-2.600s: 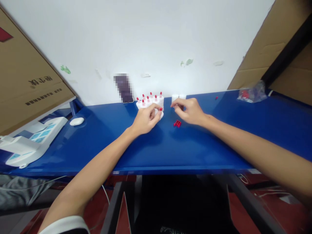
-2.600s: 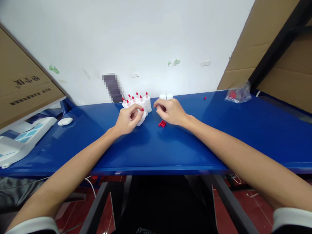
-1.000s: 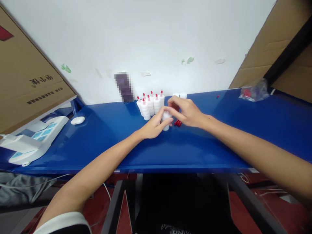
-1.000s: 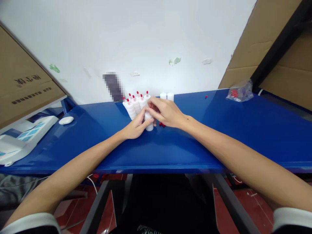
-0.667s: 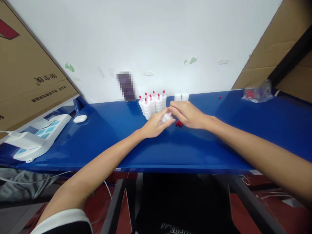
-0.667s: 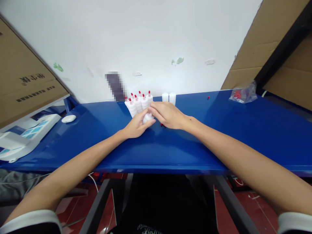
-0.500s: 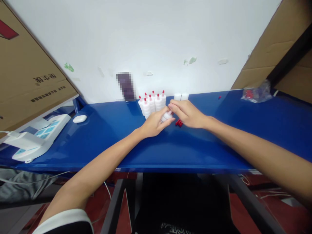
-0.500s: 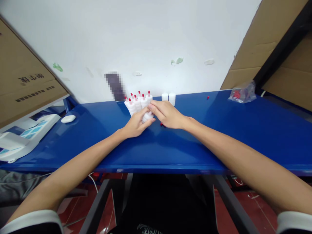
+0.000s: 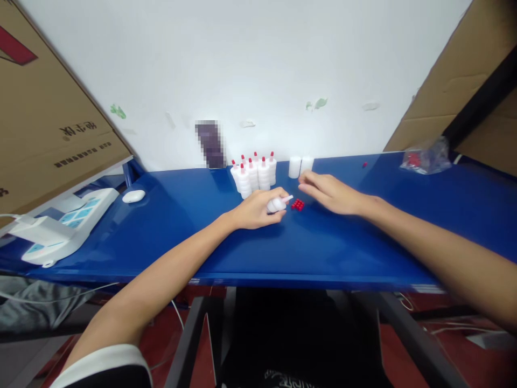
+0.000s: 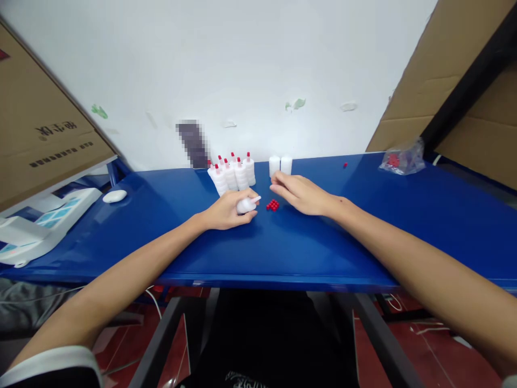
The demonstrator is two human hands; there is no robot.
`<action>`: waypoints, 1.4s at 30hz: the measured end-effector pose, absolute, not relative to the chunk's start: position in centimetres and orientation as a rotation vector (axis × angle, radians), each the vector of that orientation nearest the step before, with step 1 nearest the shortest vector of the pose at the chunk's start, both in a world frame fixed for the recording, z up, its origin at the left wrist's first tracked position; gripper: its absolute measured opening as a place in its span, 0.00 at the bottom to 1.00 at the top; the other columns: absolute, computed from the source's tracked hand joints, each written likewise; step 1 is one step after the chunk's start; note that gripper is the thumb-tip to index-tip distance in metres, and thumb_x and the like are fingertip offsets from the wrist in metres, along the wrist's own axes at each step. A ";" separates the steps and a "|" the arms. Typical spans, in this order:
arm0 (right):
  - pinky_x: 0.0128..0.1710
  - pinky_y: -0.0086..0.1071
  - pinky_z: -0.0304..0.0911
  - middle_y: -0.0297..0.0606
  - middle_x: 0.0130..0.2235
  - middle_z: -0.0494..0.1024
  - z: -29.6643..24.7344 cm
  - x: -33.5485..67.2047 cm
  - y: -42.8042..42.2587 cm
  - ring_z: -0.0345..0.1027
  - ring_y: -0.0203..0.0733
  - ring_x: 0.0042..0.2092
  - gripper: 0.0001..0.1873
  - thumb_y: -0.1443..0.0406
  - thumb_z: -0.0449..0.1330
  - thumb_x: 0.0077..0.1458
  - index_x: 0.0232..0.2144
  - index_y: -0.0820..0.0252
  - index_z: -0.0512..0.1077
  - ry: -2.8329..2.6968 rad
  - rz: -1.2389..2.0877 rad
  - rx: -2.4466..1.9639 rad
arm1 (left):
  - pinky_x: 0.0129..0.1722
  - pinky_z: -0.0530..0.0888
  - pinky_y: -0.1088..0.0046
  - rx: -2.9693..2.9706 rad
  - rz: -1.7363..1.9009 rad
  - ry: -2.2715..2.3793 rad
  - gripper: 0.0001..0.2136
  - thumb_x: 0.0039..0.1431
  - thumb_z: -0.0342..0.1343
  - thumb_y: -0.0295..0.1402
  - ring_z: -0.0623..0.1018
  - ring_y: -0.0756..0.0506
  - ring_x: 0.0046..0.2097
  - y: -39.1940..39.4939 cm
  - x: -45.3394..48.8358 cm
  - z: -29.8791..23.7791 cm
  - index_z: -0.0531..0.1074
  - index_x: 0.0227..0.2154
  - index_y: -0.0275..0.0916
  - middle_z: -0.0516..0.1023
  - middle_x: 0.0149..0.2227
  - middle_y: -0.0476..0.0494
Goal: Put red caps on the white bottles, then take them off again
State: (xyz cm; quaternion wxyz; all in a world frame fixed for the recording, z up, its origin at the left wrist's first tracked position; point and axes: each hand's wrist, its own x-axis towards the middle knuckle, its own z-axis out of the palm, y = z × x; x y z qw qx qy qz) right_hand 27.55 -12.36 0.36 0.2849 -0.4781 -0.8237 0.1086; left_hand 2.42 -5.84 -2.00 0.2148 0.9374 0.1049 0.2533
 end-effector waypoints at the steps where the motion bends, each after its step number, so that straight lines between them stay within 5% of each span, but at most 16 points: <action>1: 0.34 0.36 0.57 0.34 0.31 0.71 0.3 27.3 -12.7 0.64 0.41 0.31 0.15 0.52 0.50 0.70 0.36 0.55 0.64 -2.262 0.286 -1.292 | 0.36 0.71 0.74 2.571 0.741 0.297 0.09 0.62 0.57 0.35 0.74 0.50 0.32 -5.8 2.4 -2.0 0.70 0.44 0.40 0.77 0.35 0.49; 11: 0.36 0.35 0.60 0.39 0.39 0.78 0.5 26.0 -13.8 0.70 0.41 0.36 0.12 0.57 0.59 0.64 0.41 0.56 0.79 -2.557 0.320 -1.296 | 0.32 0.73 0.76 2.532 1.165 0.314 0.09 0.55 0.58 0.31 0.75 0.52 0.30 -5.2 2.1 -1.8 0.72 0.39 0.38 0.79 0.35 0.48; 14: 0.35 0.34 0.58 0.38 0.37 0.78 0.7 26.1 -13.9 0.69 0.41 0.35 0.11 0.58 0.60 0.62 0.41 0.56 0.78 -2.547 0.343 -1.350 | 0.29 0.72 0.76 2.592 1.149 0.227 0.13 0.54 0.60 0.32 0.73 0.53 0.26 -4.9 1.8 -1.9 0.72 0.42 0.39 0.80 0.37 0.48; 21: 0.32 0.34 0.55 0.34 0.32 0.75 0.7 25.9 -13.8 0.65 0.40 0.31 0.11 0.57 0.61 0.61 0.42 0.56 0.72 -2.471 0.333 -1.399 | 0.36 0.74 0.74 2.672 1.114 0.205 0.09 0.59 0.60 0.32 0.79 0.49 0.34 -5.0 2.2 -2.2 0.74 0.43 0.38 0.82 0.37 0.47; 25: 0.37 0.35 0.59 0.39 0.40 0.77 -0.2 26.1 -13.3 0.70 0.44 0.38 0.15 0.59 0.59 0.61 0.48 0.57 0.74 -2.478 0.254 -1.338 | 0.41 0.75 0.71 2.544 1.109 0.298 0.09 0.58 0.61 0.35 0.79 0.48 0.37 -5.2 2.4 -1.8 0.73 0.40 0.38 0.81 0.39 0.45; 32: 0.39 0.37 0.61 0.43 0.42 0.76 -0.7 26.0 -13.2 0.71 0.48 0.41 0.20 0.51 0.58 0.63 0.49 0.57 0.76 -2.475 0.212 -1.383 | 0.32 0.73 0.75 2.499 1.094 0.257 0.12 0.54 0.63 0.33 0.75 0.52 0.28 -5.0 2.1 -1.9 0.72 0.41 0.38 0.80 0.38 0.47; 35: 0.39 0.37 0.61 0.43 0.42 0.76 -0.6 26.0 -13.2 0.71 0.48 0.41 0.17 0.54 0.58 0.62 0.47 0.57 0.76 -2.469 0.211 -1.385 | 0.29 0.72 0.75 2.562 0.949 0.227 0.15 0.54 0.64 0.35 0.72 0.54 0.24 -5.1 2.1 -2.2 0.73 0.44 0.39 0.80 0.37 0.48; 42: 0.38 0.35 0.59 0.42 0.42 0.75 -0.3 26.0 -13.3 0.70 0.46 0.40 0.12 0.60 0.58 0.60 0.44 0.57 0.75 -2.479 0.224 -1.414 | 0.36 0.74 0.73 2.689 0.938 0.316 0.14 0.57 0.62 0.38 0.79 0.48 0.33 -4.7 2.0 -2.1 0.75 0.44 0.38 0.82 0.38 0.46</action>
